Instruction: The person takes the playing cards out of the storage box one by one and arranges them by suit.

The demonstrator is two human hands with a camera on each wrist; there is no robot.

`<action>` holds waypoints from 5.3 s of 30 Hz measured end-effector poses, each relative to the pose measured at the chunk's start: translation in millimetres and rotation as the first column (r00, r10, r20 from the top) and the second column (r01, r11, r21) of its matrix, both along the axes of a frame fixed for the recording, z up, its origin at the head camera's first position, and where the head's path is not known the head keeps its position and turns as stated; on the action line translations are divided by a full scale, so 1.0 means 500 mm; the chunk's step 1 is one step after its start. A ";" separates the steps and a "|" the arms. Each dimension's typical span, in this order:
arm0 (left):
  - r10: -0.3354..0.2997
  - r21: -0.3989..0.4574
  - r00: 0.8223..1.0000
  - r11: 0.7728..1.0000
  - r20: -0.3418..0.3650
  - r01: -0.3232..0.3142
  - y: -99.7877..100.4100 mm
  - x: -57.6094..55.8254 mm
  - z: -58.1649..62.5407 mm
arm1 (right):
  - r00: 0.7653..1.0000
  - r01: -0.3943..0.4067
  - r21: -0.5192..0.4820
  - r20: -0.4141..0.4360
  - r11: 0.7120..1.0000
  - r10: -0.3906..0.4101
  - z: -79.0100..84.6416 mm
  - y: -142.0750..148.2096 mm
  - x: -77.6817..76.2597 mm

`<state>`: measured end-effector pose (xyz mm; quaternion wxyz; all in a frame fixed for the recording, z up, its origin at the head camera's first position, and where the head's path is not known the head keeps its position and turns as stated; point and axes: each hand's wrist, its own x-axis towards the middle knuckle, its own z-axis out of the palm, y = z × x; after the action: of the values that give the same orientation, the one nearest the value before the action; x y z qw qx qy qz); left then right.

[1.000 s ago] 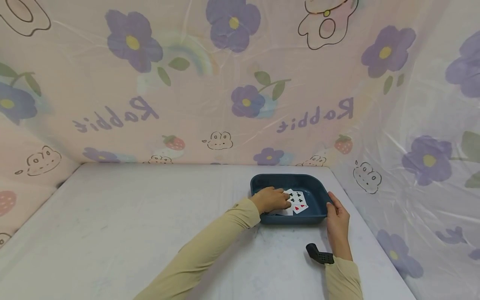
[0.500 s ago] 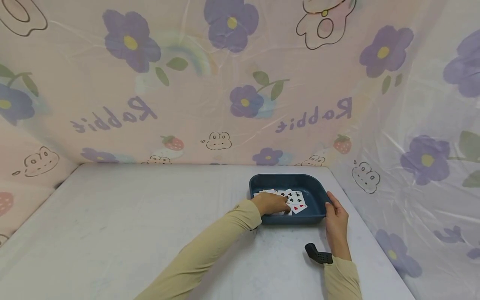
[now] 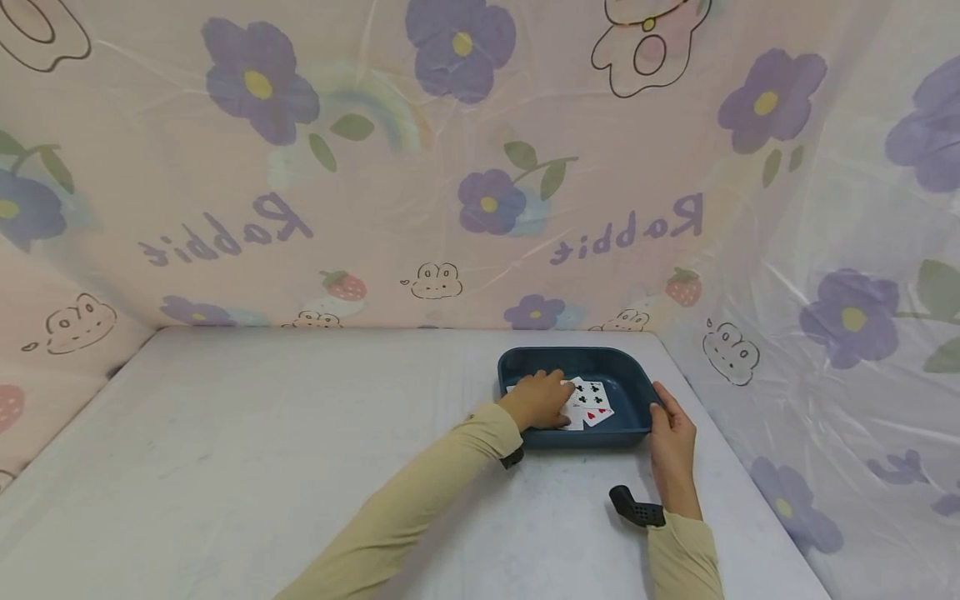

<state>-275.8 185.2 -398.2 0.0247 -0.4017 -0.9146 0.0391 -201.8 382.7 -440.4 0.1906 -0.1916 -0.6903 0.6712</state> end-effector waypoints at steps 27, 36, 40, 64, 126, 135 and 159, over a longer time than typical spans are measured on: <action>0.521 0.109 0.771 0.799 0.366 -0.591 0.031 0.016 -0.001 | 1.000 -0.006 -0.008 -0.013 1.000 0.006 0.001 0.000 -0.001; 0.495 0.119 0.753 0.797 0.433 -0.592 0.029 0.018 0.007 | 1.000 0.001 -0.021 -0.005 1.000 -0.001 0.000 0.001 -0.001; 0.489 0.150 0.775 0.800 0.400 -0.582 0.026 0.021 0.003 | 1.000 -0.003 -0.030 -0.012 1.000 0.002 -0.001 0.001 -0.003; 0.532 0.081 0.652 0.738 0.541 -0.670 0.047 -0.001 0.004 | 1.000 -0.011 -0.022 -0.015 1.000 0.010 0.001 0.002 -0.002; 0.226 0.405 0.922 0.847 0.315 -0.346 -0.066 0.008 0.063 | 0.991 0.130 0.054 -0.035 0.990 -0.128 -0.002 -0.019 -0.005; 0.223 0.442 0.914 0.820 0.339 -0.364 -0.106 0.014 0.075 | 0.997 -0.061 -0.124 -0.046 0.990 0.056 0.019 0.031 0.000; 0.240 0.575 0.899 0.701 0.367 -0.422 -0.273 0.018 0.102 | 0.971 -0.236 -0.026 0.029 0.971 0.237 0.015 0.060 -0.031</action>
<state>-266.9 48.7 -347.3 0.0308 -0.1976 -0.9240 -0.3258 -217.4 412.5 -432.6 0.0961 -0.1209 -0.7037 0.6935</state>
